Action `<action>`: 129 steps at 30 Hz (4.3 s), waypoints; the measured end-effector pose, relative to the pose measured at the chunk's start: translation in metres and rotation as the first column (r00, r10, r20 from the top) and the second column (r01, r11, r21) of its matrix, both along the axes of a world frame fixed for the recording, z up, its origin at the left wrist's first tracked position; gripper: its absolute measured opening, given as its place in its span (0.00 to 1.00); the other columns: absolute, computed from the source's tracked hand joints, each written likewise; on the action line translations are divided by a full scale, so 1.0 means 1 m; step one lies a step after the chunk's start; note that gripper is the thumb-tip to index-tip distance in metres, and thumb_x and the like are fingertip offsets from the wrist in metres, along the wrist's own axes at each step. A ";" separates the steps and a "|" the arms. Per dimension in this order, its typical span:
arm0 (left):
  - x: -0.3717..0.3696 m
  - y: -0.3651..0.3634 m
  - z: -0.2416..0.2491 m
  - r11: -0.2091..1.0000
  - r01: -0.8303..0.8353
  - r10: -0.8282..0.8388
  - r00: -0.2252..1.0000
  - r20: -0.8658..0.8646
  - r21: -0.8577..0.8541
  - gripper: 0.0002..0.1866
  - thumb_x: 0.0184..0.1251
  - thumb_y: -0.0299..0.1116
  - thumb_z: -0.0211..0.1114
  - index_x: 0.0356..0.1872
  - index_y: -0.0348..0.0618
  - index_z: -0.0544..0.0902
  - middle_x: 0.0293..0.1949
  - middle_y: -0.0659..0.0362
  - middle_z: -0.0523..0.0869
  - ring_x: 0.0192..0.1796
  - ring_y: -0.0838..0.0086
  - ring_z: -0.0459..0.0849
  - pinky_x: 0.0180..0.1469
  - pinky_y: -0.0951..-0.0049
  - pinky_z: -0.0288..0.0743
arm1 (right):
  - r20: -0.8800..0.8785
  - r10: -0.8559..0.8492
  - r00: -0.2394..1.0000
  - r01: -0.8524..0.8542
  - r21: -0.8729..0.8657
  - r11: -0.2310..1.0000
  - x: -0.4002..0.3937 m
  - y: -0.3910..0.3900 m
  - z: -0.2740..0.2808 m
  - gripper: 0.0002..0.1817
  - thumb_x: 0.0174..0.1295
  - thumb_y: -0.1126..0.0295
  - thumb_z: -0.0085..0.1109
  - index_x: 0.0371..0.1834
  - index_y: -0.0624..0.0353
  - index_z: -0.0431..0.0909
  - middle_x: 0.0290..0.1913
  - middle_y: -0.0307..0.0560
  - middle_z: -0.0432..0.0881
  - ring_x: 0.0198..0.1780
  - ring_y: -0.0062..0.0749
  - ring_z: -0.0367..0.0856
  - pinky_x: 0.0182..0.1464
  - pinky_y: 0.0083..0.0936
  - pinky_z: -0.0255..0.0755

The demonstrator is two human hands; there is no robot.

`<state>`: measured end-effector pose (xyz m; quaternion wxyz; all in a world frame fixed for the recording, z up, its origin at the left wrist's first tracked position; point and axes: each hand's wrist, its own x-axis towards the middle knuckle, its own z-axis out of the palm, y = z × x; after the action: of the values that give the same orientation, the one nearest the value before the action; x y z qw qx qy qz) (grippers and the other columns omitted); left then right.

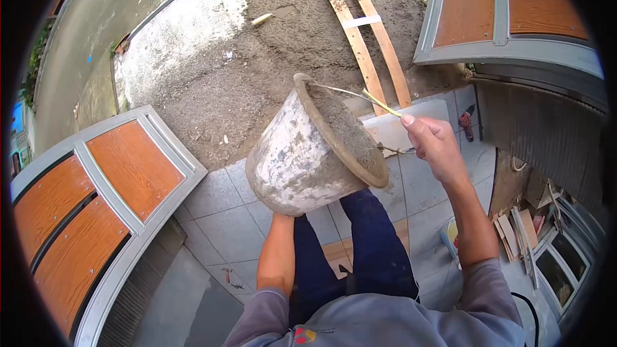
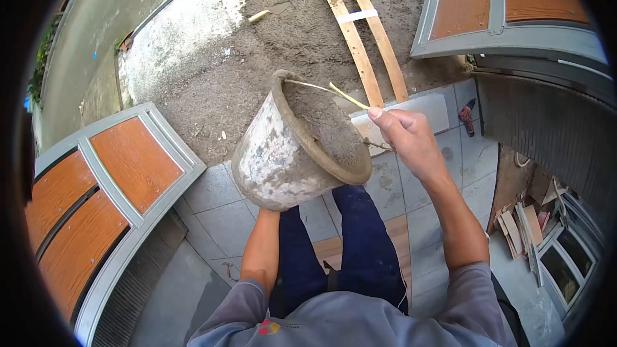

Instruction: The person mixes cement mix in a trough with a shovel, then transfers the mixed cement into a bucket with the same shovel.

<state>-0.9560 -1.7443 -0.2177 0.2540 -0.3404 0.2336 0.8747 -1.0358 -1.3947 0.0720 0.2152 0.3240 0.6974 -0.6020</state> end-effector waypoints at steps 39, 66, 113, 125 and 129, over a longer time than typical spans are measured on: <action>-0.298 0.079 -0.093 -0.427 -0.222 -0.648 0.751 0.126 -0.877 0.47 0.65 0.62 0.62 0.71 0.31 0.62 0.65 0.34 0.69 0.68 0.51 0.70 0.69 0.57 0.65 | -0.041 -0.793 0.607 0.785 -0.120 0.607 -0.109 -0.074 -0.628 0.30 0.71 0.45 0.46 0.19 0.59 0.73 0.18 0.45 0.72 0.21 0.36 0.69 0.29 0.34 0.66; -0.265 -0.072 -0.236 0.462 0.579 -0.625 0.750 0.217 -0.672 0.39 0.71 0.47 0.63 0.75 0.44 0.54 0.68 0.52 0.69 0.69 0.64 0.68 0.68 0.55 0.62 | 0.191 -0.557 0.808 0.522 0.206 0.828 -0.013 -0.139 -0.700 0.31 0.72 0.47 0.46 0.35 0.69 0.82 0.30 0.57 0.83 0.34 0.40 0.79 0.44 0.39 0.70; 0.000 -0.222 0.238 -0.456 0.753 -0.739 -0.023 0.673 -0.475 0.33 0.71 0.58 0.53 0.70 0.48 0.68 0.69 0.51 0.70 0.71 0.56 0.66 0.63 0.30 0.57 | 0.199 -0.723 -0.661 0.750 0.213 -0.627 0.819 -0.306 -0.051 0.20 0.62 0.50 0.64 0.24 0.44 0.64 0.16 0.29 0.53 0.13 0.20 0.50 0.15 0.21 0.48; -0.004 -0.003 0.255 -0.764 0.430 -0.618 -0.272 0.737 -0.482 0.31 0.70 0.55 0.55 0.65 0.44 0.73 0.64 0.50 0.76 0.68 0.55 0.71 0.63 0.28 0.57 | 0.216 -0.339 -0.916 0.329 -0.080 -0.941 0.864 -0.322 -0.068 0.20 0.66 0.53 0.59 0.22 0.43 0.61 0.13 0.31 0.54 0.10 0.21 0.51 0.16 0.22 0.51; 0.005 0.077 0.246 -0.792 0.369 -0.599 -0.316 0.735 -0.487 0.30 0.69 0.56 0.56 0.63 0.44 0.75 0.62 0.52 0.78 0.64 0.56 0.74 0.61 0.29 0.61 | 0.183 -0.302 -0.936 0.268 -0.188 -0.945 0.857 -0.232 -0.073 0.20 0.66 0.55 0.59 0.21 0.44 0.61 0.13 0.31 0.55 0.10 0.21 0.51 0.15 0.22 0.52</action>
<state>-0.9508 -1.6673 0.0283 0.5815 0.0585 0.8113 -0.0182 -0.1786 -1.6264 -0.0011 -0.5807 0.6600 -0.2625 -0.3978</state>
